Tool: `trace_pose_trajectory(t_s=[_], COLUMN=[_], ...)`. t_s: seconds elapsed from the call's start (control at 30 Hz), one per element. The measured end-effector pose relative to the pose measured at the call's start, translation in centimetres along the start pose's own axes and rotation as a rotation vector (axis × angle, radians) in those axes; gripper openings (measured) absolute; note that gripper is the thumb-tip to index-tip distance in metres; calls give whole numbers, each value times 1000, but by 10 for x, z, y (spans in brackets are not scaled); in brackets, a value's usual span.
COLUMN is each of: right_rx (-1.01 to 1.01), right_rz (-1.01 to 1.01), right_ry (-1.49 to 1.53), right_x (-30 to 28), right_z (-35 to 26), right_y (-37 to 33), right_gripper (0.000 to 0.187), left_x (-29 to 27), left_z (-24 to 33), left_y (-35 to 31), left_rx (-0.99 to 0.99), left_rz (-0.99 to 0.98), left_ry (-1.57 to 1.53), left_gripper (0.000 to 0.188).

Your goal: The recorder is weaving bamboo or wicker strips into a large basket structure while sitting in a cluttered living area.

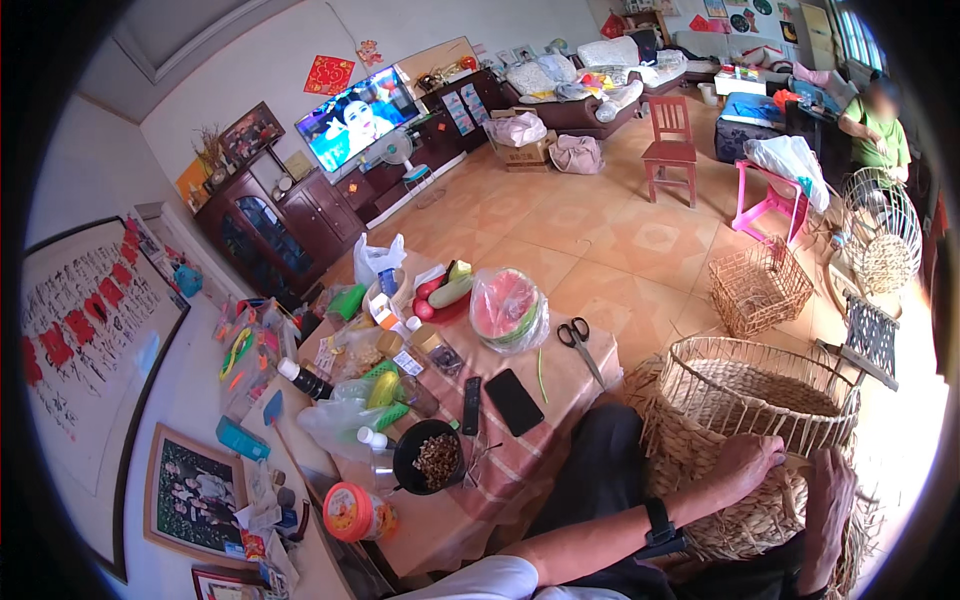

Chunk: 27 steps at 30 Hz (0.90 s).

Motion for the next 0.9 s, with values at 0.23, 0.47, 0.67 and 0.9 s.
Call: trace_pose_trajectory(t_s=[0.23, 0.47, 0.67, 0.9], right_rx=[319, 293, 209, 259], right_rz=[-347, -121, 213, -60], right_ry=[141, 279, 78, 217], right_x=[28, 18, -28, 4], right_z=[18, 48, 19, -6], right_y=[-30, -46, -41, -68], right_gripper=[13, 15, 18, 23], left_x=[2, -29, -18, -8], left_z=[4, 45, 40, 31], left_y=[1, -9, 3, 14], left_rx=[65, 343, 292, 265], left_rz=[-85, 49, -146, -218], left_ry=[36, 283, 122, 84], left_gripper=[27, 29, 36, 32])
Point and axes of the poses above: each hand's wrist, its own y-axis towards the middle knuckle, its own x-axis out of the palm, z = x × y, the point moved 10 cm from there along y, towards the middle knuckle, and after that the axes turned 7 degrees about -y, right-handed, at the moved point
